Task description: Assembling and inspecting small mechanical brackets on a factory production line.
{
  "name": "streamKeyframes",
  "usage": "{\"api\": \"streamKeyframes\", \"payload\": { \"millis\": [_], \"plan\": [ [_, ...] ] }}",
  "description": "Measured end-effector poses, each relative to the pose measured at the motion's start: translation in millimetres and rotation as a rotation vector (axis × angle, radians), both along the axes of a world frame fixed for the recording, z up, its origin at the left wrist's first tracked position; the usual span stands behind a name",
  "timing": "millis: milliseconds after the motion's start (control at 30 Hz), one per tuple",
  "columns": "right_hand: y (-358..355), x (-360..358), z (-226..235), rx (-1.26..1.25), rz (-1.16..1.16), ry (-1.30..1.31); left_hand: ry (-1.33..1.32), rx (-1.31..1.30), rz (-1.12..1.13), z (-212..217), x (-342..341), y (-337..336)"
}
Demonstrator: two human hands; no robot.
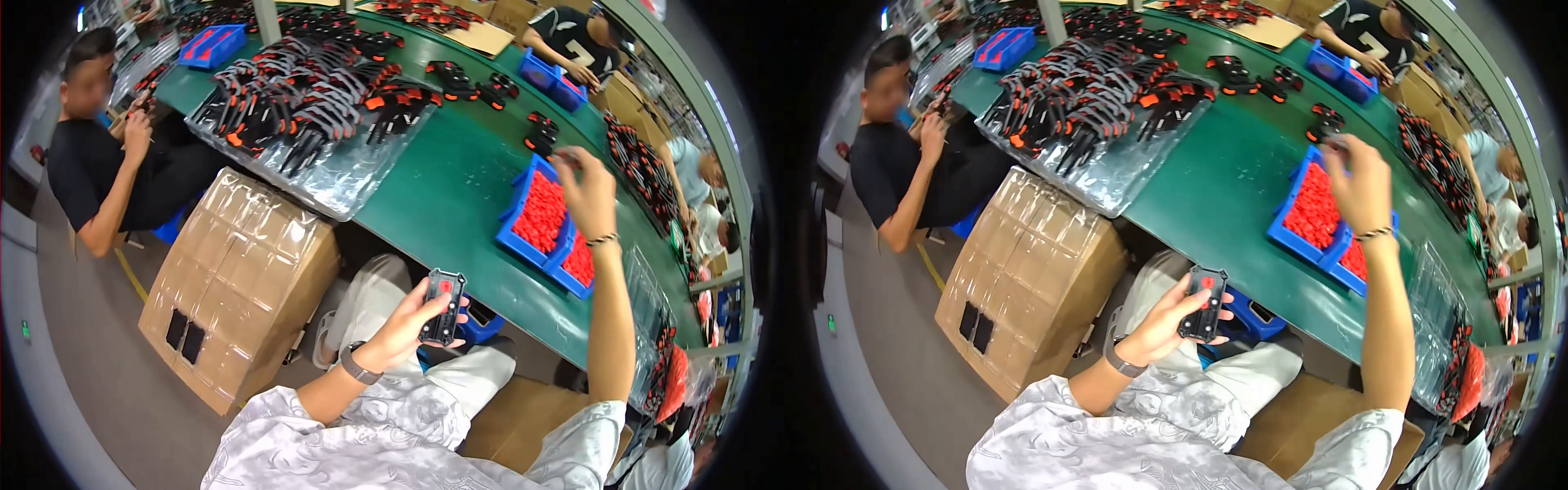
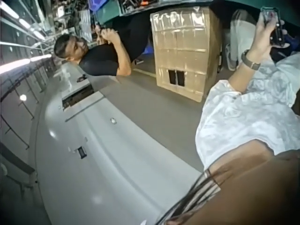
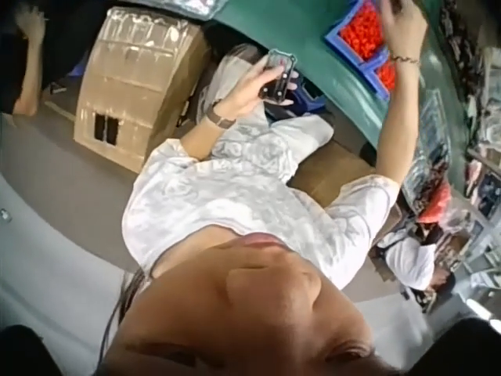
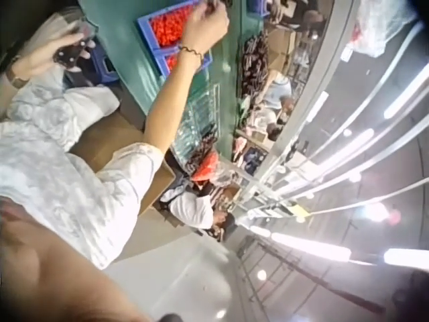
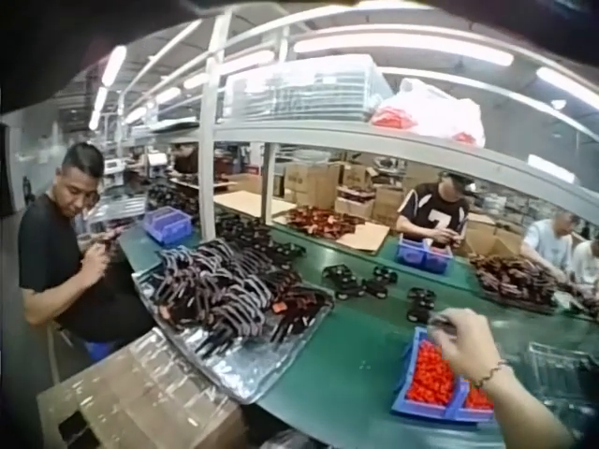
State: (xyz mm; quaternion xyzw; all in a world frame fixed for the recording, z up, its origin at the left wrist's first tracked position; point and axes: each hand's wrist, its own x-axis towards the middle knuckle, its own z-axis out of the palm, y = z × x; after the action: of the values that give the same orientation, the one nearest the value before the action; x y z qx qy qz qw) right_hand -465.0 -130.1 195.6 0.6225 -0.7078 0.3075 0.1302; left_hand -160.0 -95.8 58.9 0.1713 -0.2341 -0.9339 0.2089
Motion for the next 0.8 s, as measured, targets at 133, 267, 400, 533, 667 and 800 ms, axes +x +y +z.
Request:
{"api": "streamKeyframes", "payload": {
  "millis": [133, 267, 400, 533, 667, 800],
  "plan": [
    [-88.5, 70.0, -25.1, 0.115, 0.123, 0.073, -0.023, -0.008, 0.059, -2.8, 10.7, -5.4],
    [-175.8, 88.3, -59.2, 0.055, 0.115, 0.059, -0.016, -0.021, 0.091, -2.1, 19.0, -11.2],
    [-225.7, 106.5, -78.2, 0.122, 0.0, 0.1, -0.007, -0.026, 0.119, -3.8, 31.2, -14.7],
    [-241.2, 112.7, -84.5, 0.197, -0.007, 0.169, 0.016, -0.003, 0.144, -4.5, 36.7, -19.5],
    [-202.1, 81.7, -68.7, -0.1, 0.008, 0.097, 0.036, 0.089, 0.151, 0.2, 34.0, -31.2],
    [-101.8, 113.9, -47.3, -0.156, 0.317, -0.057, 0.096, 0.079, 0.124, -5.6, 40.0, -41.2]
  ]
}}
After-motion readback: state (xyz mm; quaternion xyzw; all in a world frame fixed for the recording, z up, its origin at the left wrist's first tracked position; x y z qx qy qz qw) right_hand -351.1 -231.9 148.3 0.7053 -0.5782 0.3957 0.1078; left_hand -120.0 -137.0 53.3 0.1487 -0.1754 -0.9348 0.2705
